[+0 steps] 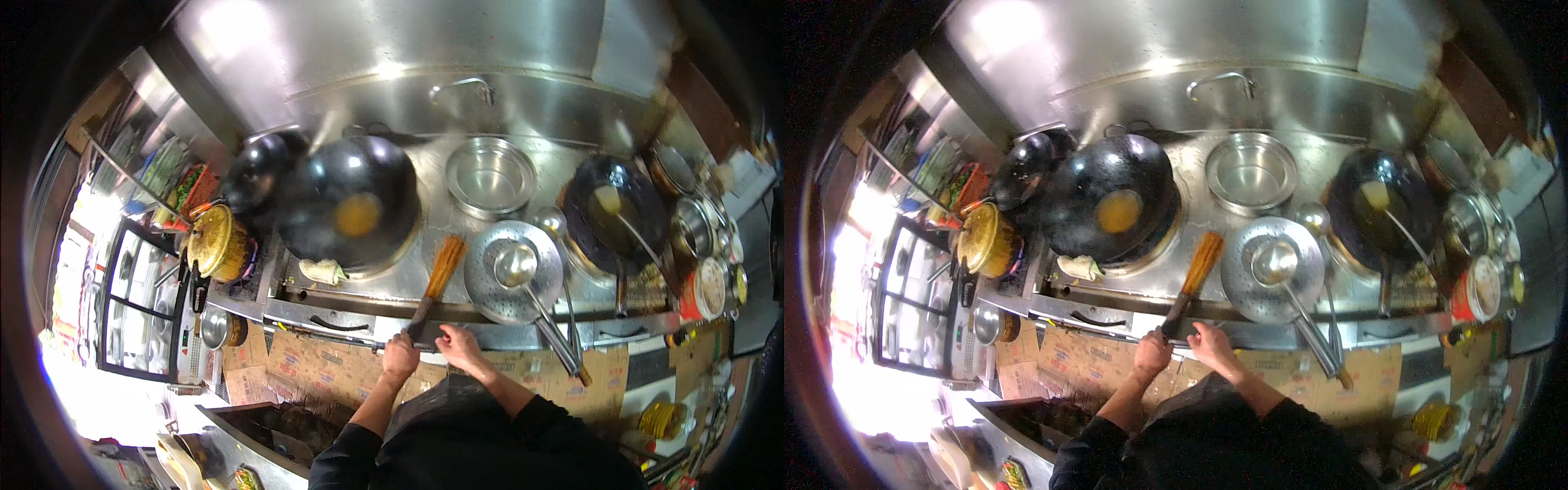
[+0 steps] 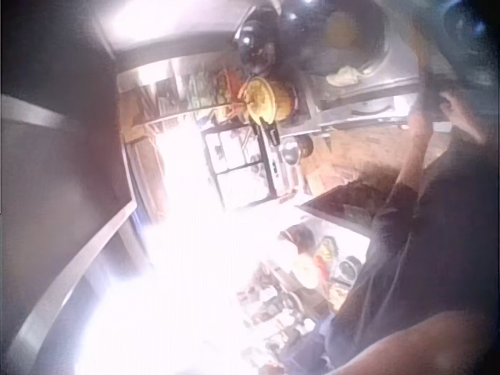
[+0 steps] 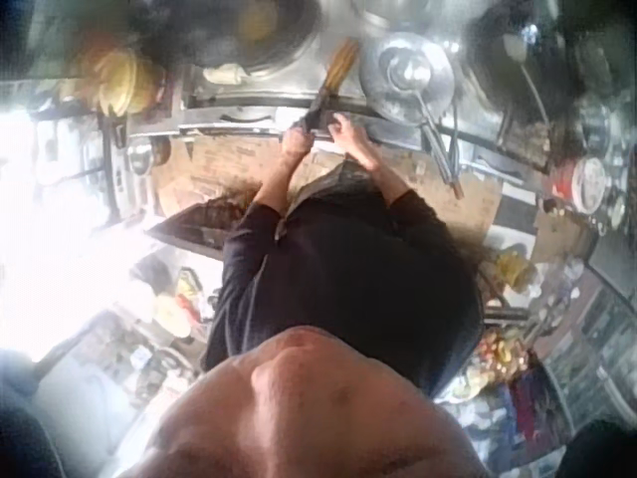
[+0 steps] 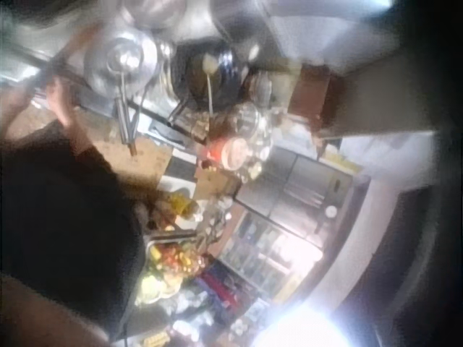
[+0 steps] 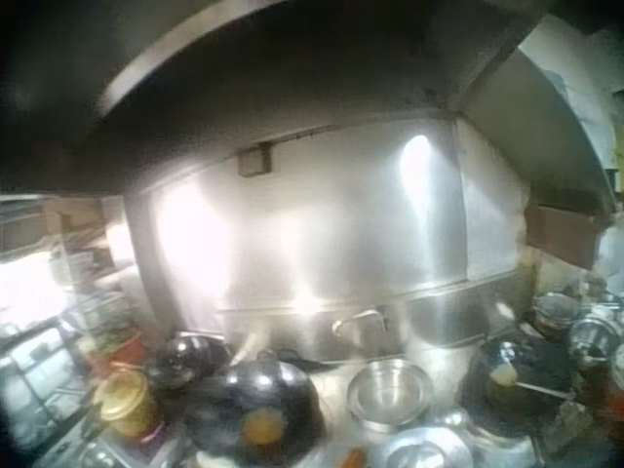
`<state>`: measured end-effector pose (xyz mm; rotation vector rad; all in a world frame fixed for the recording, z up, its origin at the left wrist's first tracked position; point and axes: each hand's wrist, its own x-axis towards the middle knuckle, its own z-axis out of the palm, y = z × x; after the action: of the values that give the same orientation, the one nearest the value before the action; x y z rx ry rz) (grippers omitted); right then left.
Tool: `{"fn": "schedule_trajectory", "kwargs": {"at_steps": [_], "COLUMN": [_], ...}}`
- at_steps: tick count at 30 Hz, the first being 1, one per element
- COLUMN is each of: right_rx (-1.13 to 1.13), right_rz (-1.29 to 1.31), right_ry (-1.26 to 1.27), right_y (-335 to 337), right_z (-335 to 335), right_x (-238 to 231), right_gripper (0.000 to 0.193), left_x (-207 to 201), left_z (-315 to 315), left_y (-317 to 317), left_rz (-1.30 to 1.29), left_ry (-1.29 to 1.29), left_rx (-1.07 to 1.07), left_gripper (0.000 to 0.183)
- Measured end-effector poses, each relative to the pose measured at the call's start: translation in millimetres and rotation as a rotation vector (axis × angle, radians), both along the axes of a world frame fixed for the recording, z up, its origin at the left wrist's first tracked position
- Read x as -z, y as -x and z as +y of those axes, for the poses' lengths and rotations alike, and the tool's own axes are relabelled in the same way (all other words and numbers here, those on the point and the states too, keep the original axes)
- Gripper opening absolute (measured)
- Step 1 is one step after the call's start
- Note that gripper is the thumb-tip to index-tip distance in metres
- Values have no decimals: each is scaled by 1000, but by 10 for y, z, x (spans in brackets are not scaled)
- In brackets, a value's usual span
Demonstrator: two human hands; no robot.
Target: The person stir-fries vegetables in a wok over a high flame, using a ladle and a cloth to handle the hot pan. They add ingredients from nearby bowls, toss the contents, and transfer the cooked vegetables into a serving bowl.
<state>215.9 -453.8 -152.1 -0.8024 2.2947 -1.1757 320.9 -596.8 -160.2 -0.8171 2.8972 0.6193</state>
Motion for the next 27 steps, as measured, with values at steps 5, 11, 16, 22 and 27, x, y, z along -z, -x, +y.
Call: {"fn": "schedule_trajectory", "kwargs": {"at_steps": [5, 11, 16, 22, 27], "right_rx": [-28, 255, 428, 180, -205], "right_rz": [-222, -304, -634, -324, 464], "right_ry": [-153, 130, 486, 229, -281], "right_y": [10, -68, -30, 744, 1338], "right_z": [-368, -279, -304, -836, -1579], "right_x": [152, 469, -463, -1323, -1926], "right_gripper": [74, 59, 68, 65, 33], "left_x": [38, -762, -662, -904, -972], "left_z": [79, 242, -542, -1750, -2074], "left_y": [125, -40, -231, 236, 430], "left_rz": [23, 241, 357, 749, 649], "left_ry": [-40, -824, -702, -1162, -1230], "left_rx": [-81, -76, -462, -964, -887], "left_gripper": [23, 28, 27, 45, 47]}}
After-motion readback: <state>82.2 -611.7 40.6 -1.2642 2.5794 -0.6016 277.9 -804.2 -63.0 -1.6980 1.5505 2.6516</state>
